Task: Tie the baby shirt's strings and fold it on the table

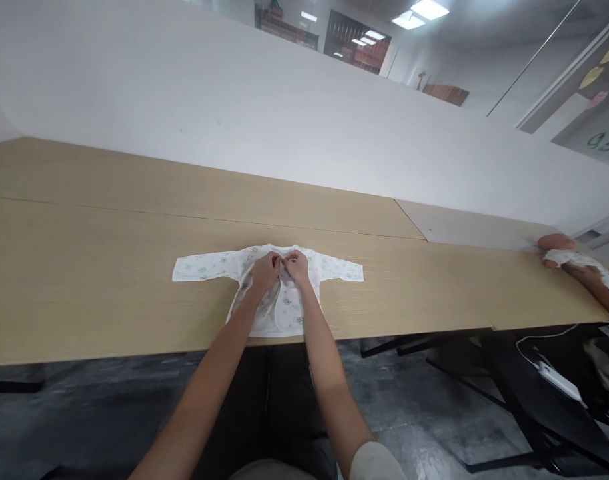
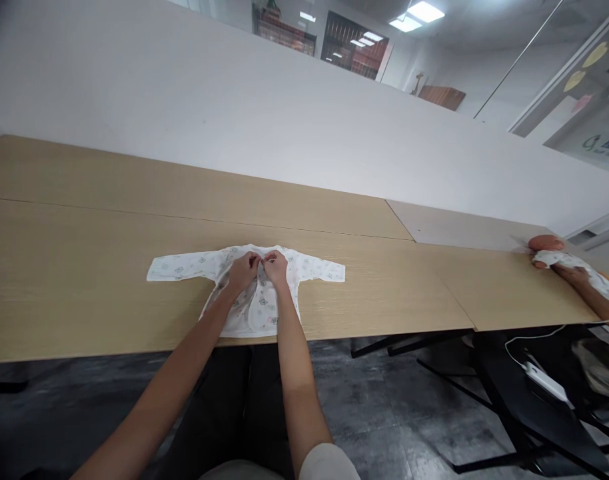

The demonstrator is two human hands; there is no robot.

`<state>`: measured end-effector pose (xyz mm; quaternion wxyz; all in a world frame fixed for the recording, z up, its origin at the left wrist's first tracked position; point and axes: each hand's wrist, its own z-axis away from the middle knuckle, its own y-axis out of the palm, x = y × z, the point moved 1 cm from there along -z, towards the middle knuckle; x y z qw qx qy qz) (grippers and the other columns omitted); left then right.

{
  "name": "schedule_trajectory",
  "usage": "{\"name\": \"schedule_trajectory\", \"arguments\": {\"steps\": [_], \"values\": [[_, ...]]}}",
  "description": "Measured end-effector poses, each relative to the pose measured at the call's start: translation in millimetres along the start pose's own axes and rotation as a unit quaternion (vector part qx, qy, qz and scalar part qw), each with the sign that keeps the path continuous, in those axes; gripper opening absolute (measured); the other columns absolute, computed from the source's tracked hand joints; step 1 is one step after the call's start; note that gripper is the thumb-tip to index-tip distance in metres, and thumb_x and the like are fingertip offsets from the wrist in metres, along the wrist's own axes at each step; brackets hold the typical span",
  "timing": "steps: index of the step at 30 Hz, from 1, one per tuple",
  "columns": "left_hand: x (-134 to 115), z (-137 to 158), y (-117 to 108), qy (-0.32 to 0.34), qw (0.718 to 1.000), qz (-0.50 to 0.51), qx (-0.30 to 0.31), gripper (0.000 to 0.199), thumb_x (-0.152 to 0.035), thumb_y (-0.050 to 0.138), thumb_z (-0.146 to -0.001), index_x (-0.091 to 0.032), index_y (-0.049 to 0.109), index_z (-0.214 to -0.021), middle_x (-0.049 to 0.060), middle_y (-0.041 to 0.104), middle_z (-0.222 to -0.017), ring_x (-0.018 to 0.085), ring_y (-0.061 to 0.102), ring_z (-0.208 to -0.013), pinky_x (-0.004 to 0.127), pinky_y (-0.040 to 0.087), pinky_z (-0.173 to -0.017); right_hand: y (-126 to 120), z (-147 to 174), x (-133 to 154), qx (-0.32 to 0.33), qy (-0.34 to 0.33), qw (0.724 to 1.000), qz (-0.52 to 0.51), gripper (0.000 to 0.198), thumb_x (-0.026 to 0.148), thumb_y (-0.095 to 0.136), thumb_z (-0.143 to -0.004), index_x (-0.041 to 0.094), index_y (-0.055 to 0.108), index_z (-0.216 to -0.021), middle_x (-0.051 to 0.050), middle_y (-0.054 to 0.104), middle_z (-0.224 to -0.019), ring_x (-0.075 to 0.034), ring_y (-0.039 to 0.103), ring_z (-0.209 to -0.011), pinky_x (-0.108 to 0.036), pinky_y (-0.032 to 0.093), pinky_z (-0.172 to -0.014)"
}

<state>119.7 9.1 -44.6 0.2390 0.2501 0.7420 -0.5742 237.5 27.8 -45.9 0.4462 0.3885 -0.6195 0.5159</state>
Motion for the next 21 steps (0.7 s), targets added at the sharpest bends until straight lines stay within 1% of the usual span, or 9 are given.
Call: {"name": "schedule_trajectory", "arguments": {"steps": [4,8,12,16,21], "values": [[0.7,-0.9,-1.3,0.008,1.000,0.007,0.001,0.021,-0.024,0.047,-0.093,-0.014,0.065,-0.098,0.011,0.073,-0.098,0.023,0.065,-0.092,0.032,0.045,-0.085,-0.3,-0.9,-0.8,-0.021,0.005,1.000,-0.002,0.009,0.018,0.059,-0.062,0.022,0.051,-0.065,0.004,0.062,-0.071,-0.014,0.060,-0.072,-0.024,0.049,-0.074],[2.5,-1.3,0.2,0.014,1.000,0.028,-0.005,0.022,-0.025,0.047,-0.091,-0.017,0.065,-0.100,0.010,0.073,-0.102,0.023,0.065,-0.096,0.033,0.047,-0.089,-1.1,-0.2,0.4,-0.022,0.007,1.000,-0.007,0.006,0.018,0.056,-0.064,0.023,0.052,-0.066,0.003,0.063,-0.071,-0.015,0.061,-0.072,-0.025,0.050,-0.074],[3.7,-1.4,2.2,0.025,0.999,0.043,-0.005,0.026,-0.019,0.045,-0.088,-0.018,0.066,-0.102,0.009,0.073,-0.106,0.022,0.064,-0.101,0.033,0.047,-0.093,-3.4,3.2,4.4,-0.031,-0.004,0.999,0.030,0.006,0.016,0.052,-0.068,0.023,0.053,-0.067,0.002,0.065,-0.073,-0.016,0.062,-0.074,-0.026,0.051,-0.078],[4.4,-1.9,2.4,0.037,0.998,0.043,-0.002,0.027,-0.017,0.044,-0.087,-0.018,0.067,-0.102,0.010,0.072,-0.107,0.022,0.065,-0.101,0.034,0.047,-0.094,-4.6,6.7,8.1,-0.038,-0.022,0.997,0.066,0.008,0.014,0.052,-0.070,0.022,0.053,-0.068,0.001,0.067,-0.076,-0.016,0.063,-0.078,-0.026,0.050,-0.082],[4.5,-2.7,2.2,0.036,0.999,0.025,-0.003,0.026,-0.015,0.047,-0.085,-0.017,0.067,-0.102,0.009,0.072,-0.105,0.022,0.064,-0.101,0.033,0.046,-0.094,-4.5,8.4,11.0,-0.037,-0.024,0.997,0.069,0.008,0.015,0.055,-0.071,0.022,0.056,-0.072,0.001,0.068,-0.079,-0.016,0.064,-0.080,-0.027,0.050,-0.084]]}}
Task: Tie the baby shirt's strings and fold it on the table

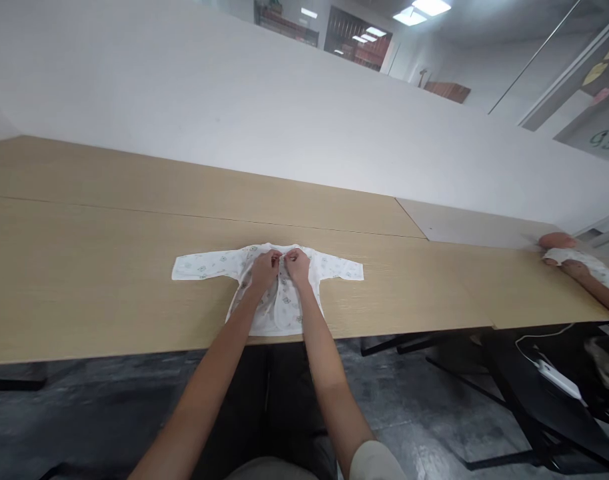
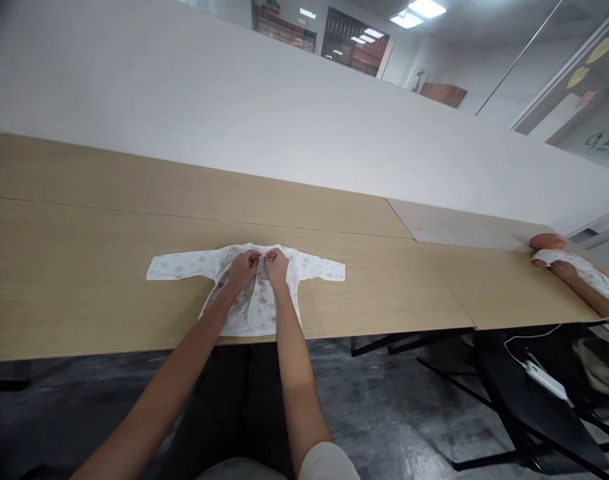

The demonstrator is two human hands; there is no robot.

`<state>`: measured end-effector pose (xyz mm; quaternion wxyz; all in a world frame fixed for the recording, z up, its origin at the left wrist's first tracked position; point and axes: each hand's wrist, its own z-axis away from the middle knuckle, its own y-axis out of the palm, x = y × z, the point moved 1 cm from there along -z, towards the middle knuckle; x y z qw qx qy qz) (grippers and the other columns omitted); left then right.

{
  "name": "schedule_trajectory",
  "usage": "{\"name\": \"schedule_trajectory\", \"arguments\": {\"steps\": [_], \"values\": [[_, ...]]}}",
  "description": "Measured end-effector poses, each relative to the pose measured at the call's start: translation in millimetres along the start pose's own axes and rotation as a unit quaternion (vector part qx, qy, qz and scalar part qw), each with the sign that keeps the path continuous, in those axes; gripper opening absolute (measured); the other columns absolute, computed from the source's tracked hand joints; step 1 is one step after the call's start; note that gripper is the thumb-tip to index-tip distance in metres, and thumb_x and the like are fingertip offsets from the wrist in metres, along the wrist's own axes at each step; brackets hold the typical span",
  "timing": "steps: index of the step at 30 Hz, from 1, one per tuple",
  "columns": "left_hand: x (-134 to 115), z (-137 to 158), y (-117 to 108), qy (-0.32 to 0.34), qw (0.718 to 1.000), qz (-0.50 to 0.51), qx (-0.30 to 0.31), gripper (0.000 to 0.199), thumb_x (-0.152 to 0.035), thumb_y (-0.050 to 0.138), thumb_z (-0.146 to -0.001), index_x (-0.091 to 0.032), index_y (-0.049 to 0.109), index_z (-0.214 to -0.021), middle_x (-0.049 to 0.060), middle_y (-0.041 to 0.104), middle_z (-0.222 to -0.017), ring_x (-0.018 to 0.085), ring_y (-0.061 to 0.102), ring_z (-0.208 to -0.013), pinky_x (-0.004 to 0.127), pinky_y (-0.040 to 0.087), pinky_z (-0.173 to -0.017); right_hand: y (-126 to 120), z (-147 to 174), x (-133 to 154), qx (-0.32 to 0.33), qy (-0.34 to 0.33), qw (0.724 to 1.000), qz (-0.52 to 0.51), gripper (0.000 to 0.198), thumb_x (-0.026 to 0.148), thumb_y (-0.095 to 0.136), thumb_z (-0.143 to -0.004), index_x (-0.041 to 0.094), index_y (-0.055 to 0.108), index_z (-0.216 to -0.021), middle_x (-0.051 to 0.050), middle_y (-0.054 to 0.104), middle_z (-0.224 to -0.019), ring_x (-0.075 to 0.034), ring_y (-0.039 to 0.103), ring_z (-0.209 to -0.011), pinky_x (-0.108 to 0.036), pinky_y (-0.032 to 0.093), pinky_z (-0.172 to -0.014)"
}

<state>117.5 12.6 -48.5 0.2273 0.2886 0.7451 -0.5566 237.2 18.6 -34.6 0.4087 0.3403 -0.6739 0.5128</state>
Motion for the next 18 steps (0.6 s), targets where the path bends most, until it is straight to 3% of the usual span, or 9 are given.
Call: {"name": "schedule_trajectory", "arguments": {"steps": [7,14,18], "values": [[-1.7,-2.6,-7.4,-0.024,0.997,-0.068,0.008,0.027,-0.024,0.049,-0.086,-0.017,0.069,-0.104,0.011,0.073,-0.101,0.025,0.064,-0.099,0.036,0.045,-0.092,-6.5,-1.5,5.0,-0.018,-0.005,1.000,0.020,0.012,0.012,0.054,-0.075,0.021,0.062,-0.076,0.000,0.071,-0.083,-0.016,0.066,-0.085,-0.026,0.049,-0.084],[4.4,3.4,-23.8,-0.003,0.982,-0.160,0.097,0.024,-0.023,0.053,-0.079,-0.022,0.077,-0.082,0.012,0.071,-0.099,0.030,0.062,-0.100,0.039,0.046,-0.091,-10.2,18.0,4.4,0.117,-0.027,0.987,0.104,0.020,0.022,0.076,-0.066,0.022,0.060,-0.053,-0.001,0.065,-0.058,-0.021,0.065,-0.070,-0.030,0.048,-0.069],[3.2,13.8,-24.6,-0.009,0.984,-0.140,0.110,0.032,-0.020,0.050,-0.079,-0.028,0.078,-0.091,0.009,0.071,-0.106,0.028,0.060,-0.109,0.042,0.043,-0.098,-7.8,33.1,4.1,0.109,-0.023,0.984,0.139,0.014,0.019,0.078,-0.062,0.022,0.064,-0.060,-0.004,0.069,-0.067,-0.024,0.067,-0.077,-0.030,0.048,-0.069]]}}
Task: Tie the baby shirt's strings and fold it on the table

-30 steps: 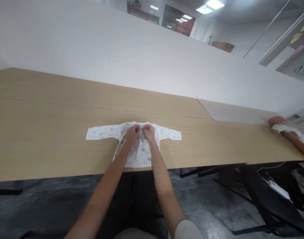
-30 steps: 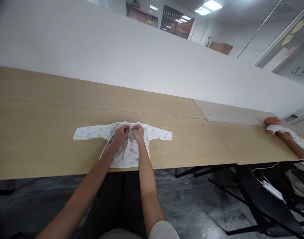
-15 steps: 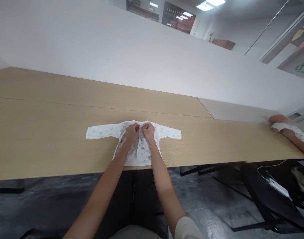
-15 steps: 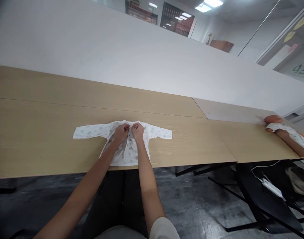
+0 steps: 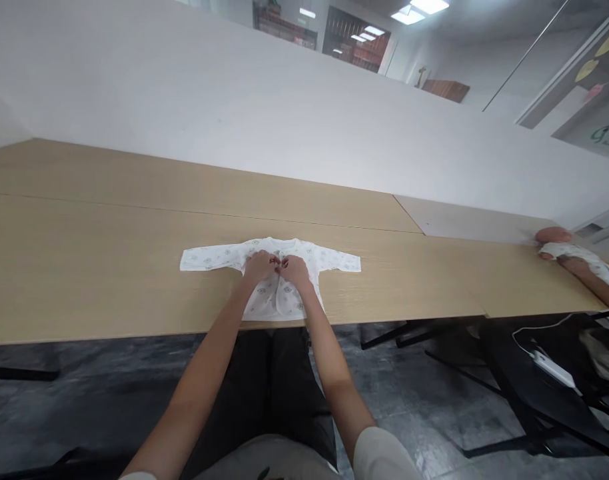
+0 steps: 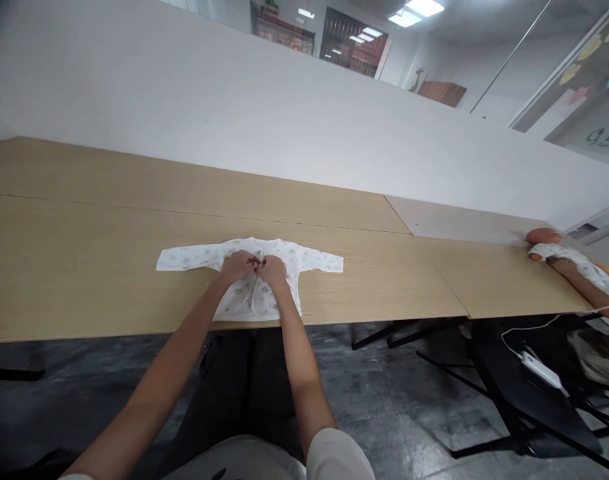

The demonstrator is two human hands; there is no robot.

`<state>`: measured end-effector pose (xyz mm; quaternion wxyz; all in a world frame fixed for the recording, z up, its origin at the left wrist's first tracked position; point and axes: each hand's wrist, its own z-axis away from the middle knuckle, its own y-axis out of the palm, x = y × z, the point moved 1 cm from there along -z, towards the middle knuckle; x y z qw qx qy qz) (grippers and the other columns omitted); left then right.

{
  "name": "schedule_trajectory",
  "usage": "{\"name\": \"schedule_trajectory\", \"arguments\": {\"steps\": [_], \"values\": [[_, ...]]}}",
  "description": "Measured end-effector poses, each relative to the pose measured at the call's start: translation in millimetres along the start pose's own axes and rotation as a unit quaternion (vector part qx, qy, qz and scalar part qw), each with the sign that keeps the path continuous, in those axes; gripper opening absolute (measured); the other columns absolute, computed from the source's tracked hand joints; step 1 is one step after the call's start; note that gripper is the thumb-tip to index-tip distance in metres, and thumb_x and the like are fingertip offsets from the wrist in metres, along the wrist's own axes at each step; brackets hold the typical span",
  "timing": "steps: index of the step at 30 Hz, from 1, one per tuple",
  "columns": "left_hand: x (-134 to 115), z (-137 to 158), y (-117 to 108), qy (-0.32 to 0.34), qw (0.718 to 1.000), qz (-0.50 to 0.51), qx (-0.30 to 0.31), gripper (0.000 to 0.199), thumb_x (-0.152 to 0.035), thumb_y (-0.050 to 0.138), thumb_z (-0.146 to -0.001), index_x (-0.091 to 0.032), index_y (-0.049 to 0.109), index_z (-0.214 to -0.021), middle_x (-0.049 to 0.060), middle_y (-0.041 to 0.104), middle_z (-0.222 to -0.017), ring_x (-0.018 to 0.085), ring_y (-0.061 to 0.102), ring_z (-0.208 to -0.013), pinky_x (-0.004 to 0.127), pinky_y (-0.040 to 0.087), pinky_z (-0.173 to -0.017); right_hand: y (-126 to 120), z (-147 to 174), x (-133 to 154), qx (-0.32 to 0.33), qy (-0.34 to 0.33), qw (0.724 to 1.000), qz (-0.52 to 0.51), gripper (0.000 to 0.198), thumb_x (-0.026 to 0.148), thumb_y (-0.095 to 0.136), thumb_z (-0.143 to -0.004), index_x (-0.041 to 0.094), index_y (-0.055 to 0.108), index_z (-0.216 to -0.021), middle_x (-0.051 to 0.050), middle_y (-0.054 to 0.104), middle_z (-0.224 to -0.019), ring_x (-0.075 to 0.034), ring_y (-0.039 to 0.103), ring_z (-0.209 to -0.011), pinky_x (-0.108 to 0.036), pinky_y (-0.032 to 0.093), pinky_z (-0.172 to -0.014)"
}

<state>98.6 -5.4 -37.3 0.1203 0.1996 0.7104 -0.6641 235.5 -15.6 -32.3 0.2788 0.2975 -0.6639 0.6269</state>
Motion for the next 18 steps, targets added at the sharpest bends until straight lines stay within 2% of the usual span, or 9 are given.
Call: {"name": "schedule_trajectory", "arguments": {"steps": [4,7,13,16,18], "values": [[-6.6,7.9,2.6,0.021,0.998,0.051,0.002,0.040,-0.020,0.041,-0.086,-0.029,0.075,-0.104,0.006,0.071,-0.113,0.026,0.059,-0.113,0.040,0.041,-0.100,0.4,6.6,0.9,-0.049,0.033,0.998,0.030,0.007,0.014,0.068,-0.070,0.020,0.069,-0.073,-0.008,0.073,-0.079,-0.025,0.067,-0.083,-0.031,0.049,-0.072],[-12.4,14.8,5.6,0.037,0.996,0.080,-0.008,0.039,-0.019,0.040,-0.088,-0.028,0.073,-0.108,0.005,0.073,-0.111,0.023,0.061,-0.110,0.036,0.041,-0.100,-2.4,8.4,-2.8,-0.079,0.052,0.996,0.001,0.009,0.015,0.063,-0.075,0.020,0.070,-0.076,-0.006,0.073,-0.078,-0.021,0.067,-0.080,-0.029,0.049,-0.073],[-20.5,30.7,13.6,0.025,0.995,0.043,-0.082,0.027,-0.034,0.050,-0.091,-0.022,0.073,-0.098,0.011,0.071,-0.107,0.029,0.059,-0.110,0.043,0.037,-0.101,-7.4,11.0,-16.0,-0.058,0.041,0.991,-0.114,0.010,0.024,0.064,-0.074,0.020,0.072,-0.069,0.000,0.070,-0.064,-0.018,0.067,-0.068,-0.025,0.050,-0.067],[-21.3,33.2,15.4,0.026,0.994,0.040,-0.096,0.024,-0.036,0.053,-0.090,-0.022,0.073,-0.094,0.012,0.071,-0.106,0.031,0.058,-0.111,0.044,0.037,-0.101,-7.4,10.9,-20.8,-0.041,0.057,0.989,-0.129,0.012,0.025,0.062,-0.074,0.020,0.073,-0.071,0.001,0.068,-0.059,-0.016,0.064,-0.058,-0.025,0.049,-0.062],[-20.7,33.1,15.1,0.029,0.993,0.053,-0.097,0.020,-0.032,0.055,-0.088,-0.022,0.072,-0.093,0.011,0.071,-0.105,0.030,0.058,-0.111,0.045,0.037,-0.101,-7.4,10.6,-22.5,-0.045,0.051,0.990,-0.123,0.012,0.023,0.062,-0.074,0.019,0.073,-0.072,0.001,0.069,-0.062,-0.017,0.065,-0.061,-0.025,0.050,-0.065]]}}
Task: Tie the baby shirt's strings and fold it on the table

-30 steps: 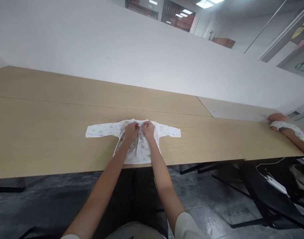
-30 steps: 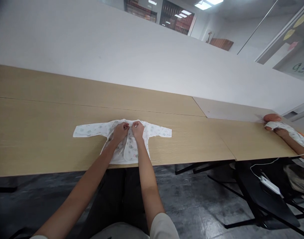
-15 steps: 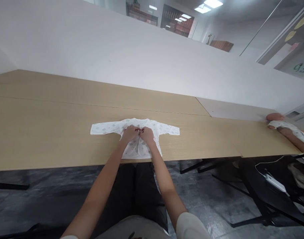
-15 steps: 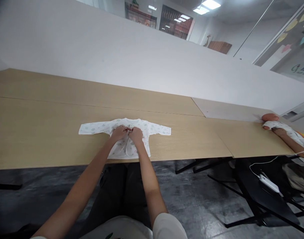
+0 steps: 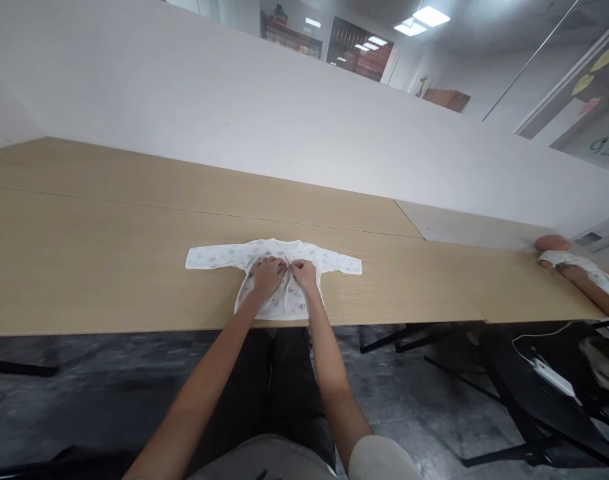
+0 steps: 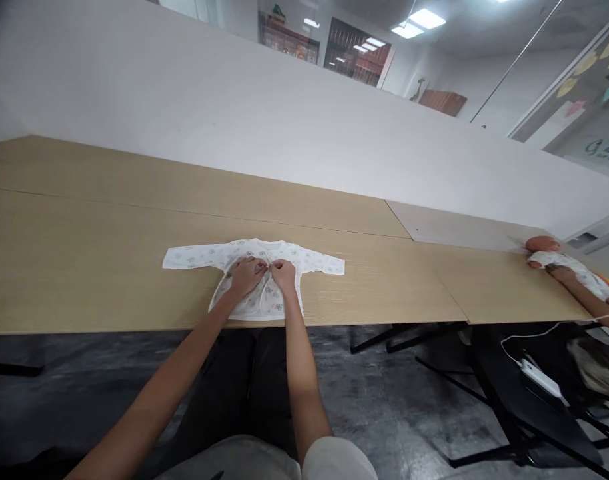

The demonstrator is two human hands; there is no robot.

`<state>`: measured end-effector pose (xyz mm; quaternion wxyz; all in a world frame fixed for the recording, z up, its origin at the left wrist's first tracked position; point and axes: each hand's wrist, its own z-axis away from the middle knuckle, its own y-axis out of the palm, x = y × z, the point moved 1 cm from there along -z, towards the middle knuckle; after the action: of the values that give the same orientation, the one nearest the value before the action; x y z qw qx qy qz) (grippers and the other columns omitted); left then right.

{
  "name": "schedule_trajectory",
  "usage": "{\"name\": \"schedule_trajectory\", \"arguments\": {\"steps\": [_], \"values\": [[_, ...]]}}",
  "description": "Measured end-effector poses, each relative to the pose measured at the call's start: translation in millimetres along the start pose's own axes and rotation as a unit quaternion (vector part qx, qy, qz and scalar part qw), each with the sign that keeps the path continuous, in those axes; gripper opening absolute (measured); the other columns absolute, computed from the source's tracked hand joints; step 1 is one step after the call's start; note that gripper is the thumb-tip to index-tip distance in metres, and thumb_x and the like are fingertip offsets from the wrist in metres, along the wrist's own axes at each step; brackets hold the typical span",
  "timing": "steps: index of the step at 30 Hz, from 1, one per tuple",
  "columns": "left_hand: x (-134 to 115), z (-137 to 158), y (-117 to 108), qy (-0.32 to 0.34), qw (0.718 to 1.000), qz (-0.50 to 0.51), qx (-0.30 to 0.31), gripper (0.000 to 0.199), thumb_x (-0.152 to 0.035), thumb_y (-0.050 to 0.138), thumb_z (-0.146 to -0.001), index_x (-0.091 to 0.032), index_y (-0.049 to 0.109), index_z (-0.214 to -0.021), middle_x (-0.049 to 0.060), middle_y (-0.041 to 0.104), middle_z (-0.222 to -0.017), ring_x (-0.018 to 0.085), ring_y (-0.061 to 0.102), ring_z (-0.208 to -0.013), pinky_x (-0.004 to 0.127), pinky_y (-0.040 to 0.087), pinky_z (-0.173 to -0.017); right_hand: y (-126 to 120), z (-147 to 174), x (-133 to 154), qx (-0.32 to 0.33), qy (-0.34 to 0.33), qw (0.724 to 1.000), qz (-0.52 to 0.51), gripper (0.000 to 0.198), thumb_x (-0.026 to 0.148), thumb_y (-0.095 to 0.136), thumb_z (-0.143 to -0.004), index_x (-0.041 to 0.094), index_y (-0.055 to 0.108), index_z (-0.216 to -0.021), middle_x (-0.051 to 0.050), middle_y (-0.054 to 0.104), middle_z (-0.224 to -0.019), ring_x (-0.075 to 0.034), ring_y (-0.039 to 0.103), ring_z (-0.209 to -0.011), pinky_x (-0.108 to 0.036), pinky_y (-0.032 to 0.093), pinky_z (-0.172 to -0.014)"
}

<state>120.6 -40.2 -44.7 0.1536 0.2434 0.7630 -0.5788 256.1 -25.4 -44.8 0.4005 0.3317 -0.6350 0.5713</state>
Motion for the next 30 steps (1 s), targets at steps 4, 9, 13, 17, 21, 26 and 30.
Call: {"name": "schedule_trajectory", "arguments": {"steps": [4,9,13,17,21,26,30], "values": [[1.1,-1.0,-3.9,-0.008,0.999,0.051,0.005,0.020,-0.028,0.052,-0.087,-0.021,0.071,-0.090,0.008,0.073,-0.096,0.026,0.063,-0.100,0.040,0.040,-0.096,-1.8,0.8,-0.9,0.001,-0.035,0.999,-0.004,0.010,0.022,0.064,-0.075,0.018,0.073,-0.074,-0.002,0.073,-0.073,-0.018,0.067,-0.072,-0.026,0.051,-0.072],[-0.1,-1.4,-9.2,-0.019,0.992,0.124,-0.004,0.025,-0.033,0.050,-0.087,-0.021,0.071,-0.090,0.006,0.074,-0.092,0.021,0.065,-0.087,0.032,0.046,-0.085,-3.6,2.9,-1.0,0.019,-0.064,0.997,-0.036,0.012,0.021,0.064,-0.077,0.018,0.075,-0.082,-0.003,0.075,-0.081,-0.017,0.068,-0.076,-0.026,0.051,-0.074],[-0.3,-1.8,-8.4,-0.027,0.992,0.122,-0.013,0.025,-0.032,0.050,-0.084,-0.020,0.072,-0.089,0.006,0.074,-0.090,0.022,0.065,-0.087,0.032,0.046,-0.084,-2.5,2.1,-2.2,0.021,-0.056,0.997,-0.057,0.013,0.021,0.064,-0.077,0.018,0.075,-0.083,-0.003,0.076,-0.084,-0.018,0.069,-0.078,-0.026,0.052,-0.076],[1.4,-2.1,-5.8,-0.025,0.994,0.109,-0.006,0.027,-0.033,0.049,-0.084,-0.020,0.072,-0.088,0.006,0.074,-0.087,0.022,0.065,-0.084,0.033,0.046,-0.081,-2.1,1.9,-2.3,0.013,-0.039,0.997,-0.063,0.017,0.022,0.062,-0.077,0.017,0.075,-0.086,-0.003,0.076,-0.085,-0.018,0.069,-0.078,-0.027,0.053,-0.076],[3.2,-2.4,-4.5,-0.010,0.993,0.121,0.001,0.029,-0.035,0.047,-0.084,-0.020,0.071,-0.088,0.006,0.073,-0.086,0.021,0.064,-0.083,0.032,0.046,-0.081,-2.4,2.9,0.4,0.022,-0.037,0.998,-0.051,0.017,0.023,0.063,-0.075,0.018,0.076,-0.084,-0.003,0.076,-0.082,-0.018,0.069,-0.078,-0.027,0.053,-0.077],[5.2,-3.0,-3.9,-0.014,0.991,0.133,0.000,0.030,-0.036,0.047,-0.085,-0.020,0.072,-0.088,0.006,0.074,-0.087,0.022,0.064,-0.084,0.033,0.046,-0.081,-2.1,3.6,3.0,0.027,-0.036,0.998,-0.044,0.015,0.021,0.063,-0.074,0.018,0.076,-0.081,-0.002,0.076,-0.079,-0.019,0.069,-0.077,-0.028,0.053,-0.077],[7.1,-3.1,-2.5,-0.014,0.990,0.140,0.000,0.031,-0.038,0.046,-0.085,-0.020,0.072,-0.089,0.006,0.074,-0.088,0.022,0.064,-0.083,0.034,0.046,-0.080,-1.8,4.9,3.0,0.036,-0.045,0.997,-0.047,0.016,0.024,0.062,-0.076,0.018,0.076,-0.081,-0.002,0.076,-0.080,-0.019,0.069,-0.078,-0.027,0.053,-0.075]]}}
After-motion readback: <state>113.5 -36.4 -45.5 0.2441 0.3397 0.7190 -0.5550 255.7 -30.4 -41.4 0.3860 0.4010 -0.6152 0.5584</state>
